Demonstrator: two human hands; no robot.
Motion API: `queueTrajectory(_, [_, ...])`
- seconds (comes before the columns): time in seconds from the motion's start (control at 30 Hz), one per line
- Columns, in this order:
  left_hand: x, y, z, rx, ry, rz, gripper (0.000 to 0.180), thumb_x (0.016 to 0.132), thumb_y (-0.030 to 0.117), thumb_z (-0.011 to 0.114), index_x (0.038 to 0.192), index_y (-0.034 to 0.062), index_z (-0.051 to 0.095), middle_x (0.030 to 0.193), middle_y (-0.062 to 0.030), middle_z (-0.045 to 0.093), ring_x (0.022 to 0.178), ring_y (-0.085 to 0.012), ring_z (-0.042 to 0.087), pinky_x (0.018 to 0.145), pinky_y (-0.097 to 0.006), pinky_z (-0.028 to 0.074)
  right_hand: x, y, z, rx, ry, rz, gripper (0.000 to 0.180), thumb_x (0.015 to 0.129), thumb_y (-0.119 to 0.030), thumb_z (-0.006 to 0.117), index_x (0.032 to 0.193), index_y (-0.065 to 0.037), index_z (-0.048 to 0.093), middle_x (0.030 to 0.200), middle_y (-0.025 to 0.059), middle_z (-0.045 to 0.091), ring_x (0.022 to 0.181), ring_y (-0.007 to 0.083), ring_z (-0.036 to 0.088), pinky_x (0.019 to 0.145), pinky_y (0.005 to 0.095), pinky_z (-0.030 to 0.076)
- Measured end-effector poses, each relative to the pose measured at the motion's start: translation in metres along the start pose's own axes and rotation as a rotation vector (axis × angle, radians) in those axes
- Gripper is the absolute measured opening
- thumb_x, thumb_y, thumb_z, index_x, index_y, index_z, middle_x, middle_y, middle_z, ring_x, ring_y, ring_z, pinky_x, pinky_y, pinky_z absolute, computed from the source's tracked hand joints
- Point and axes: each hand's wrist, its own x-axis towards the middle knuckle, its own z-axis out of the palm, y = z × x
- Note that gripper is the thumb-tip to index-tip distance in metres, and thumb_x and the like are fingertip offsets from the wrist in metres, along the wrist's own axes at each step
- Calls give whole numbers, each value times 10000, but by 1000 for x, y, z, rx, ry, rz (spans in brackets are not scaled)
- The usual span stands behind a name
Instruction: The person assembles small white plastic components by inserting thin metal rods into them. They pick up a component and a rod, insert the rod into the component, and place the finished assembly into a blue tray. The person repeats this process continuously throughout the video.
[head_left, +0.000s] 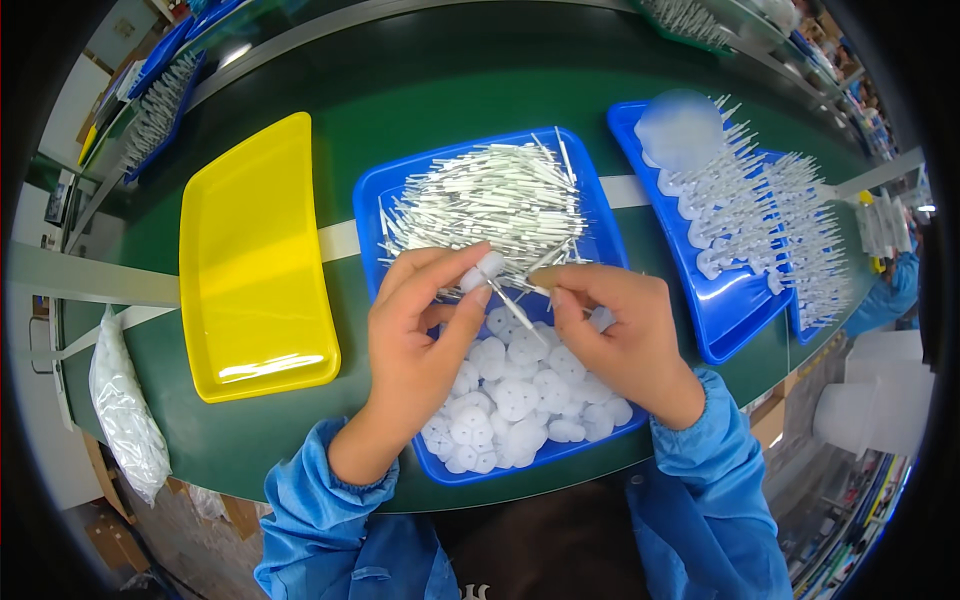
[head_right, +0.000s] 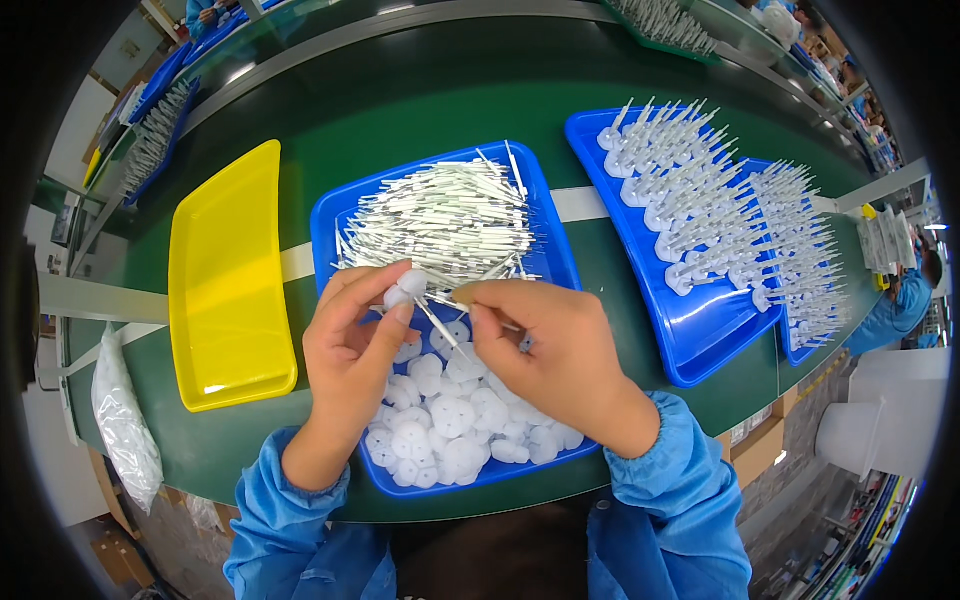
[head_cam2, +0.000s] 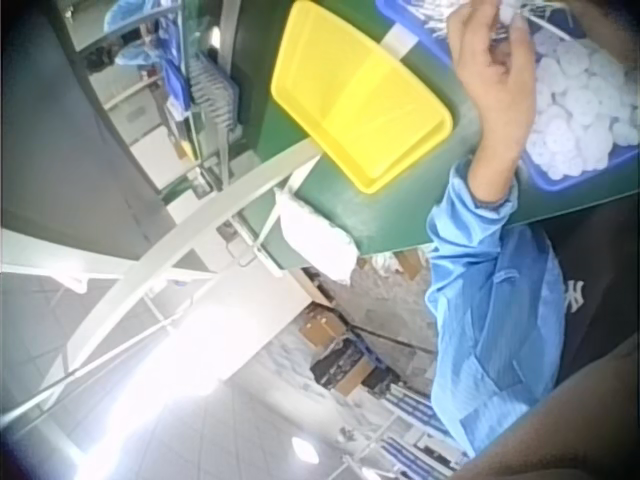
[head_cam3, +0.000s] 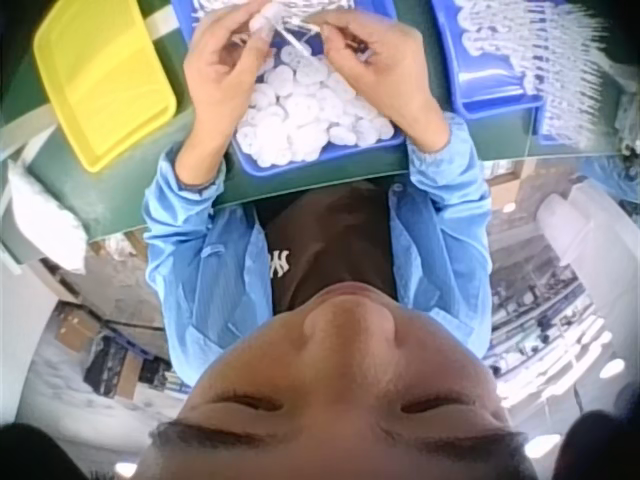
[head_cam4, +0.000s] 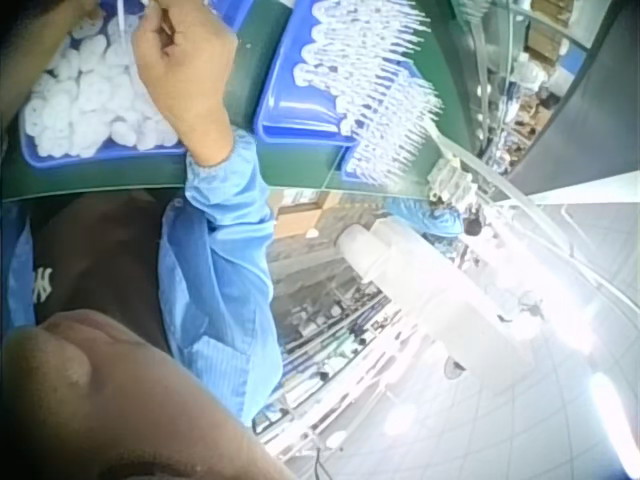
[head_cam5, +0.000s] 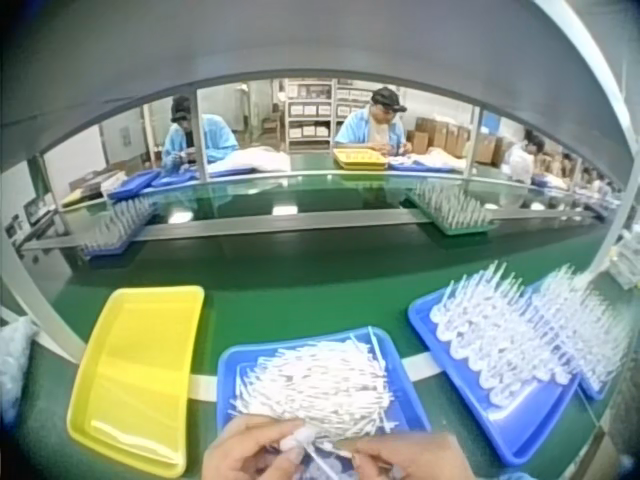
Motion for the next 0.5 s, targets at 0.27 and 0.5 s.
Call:
queueTrajectory(0.27, [-2, 2, 5, 111, 14, 90, 376, 980, -78, 755, 1341, 26, 774, 1274, -113, 714, 976, -129, 714, 796, -242, 646, -1, -1, 4, -177, -36, -143, 152, 944, -99, 831, 1081, -36, 808, 877, 115, 791, 697, 227, 747, 608, 346, 576])
queueTrajectory(0.5, [-3, 5, 2, 356, -58, 202, 445, 903, -90, 790, 1327, 46, 795, 1088, -163, 808, 864, -244, 748, 730, -323, 601, 3, -3, 1, 70, -146, 170, 147, 938, -164, 857, 994, -45, 793, 732, 101, 730, 575, 242, 674, 540, 342, 502])
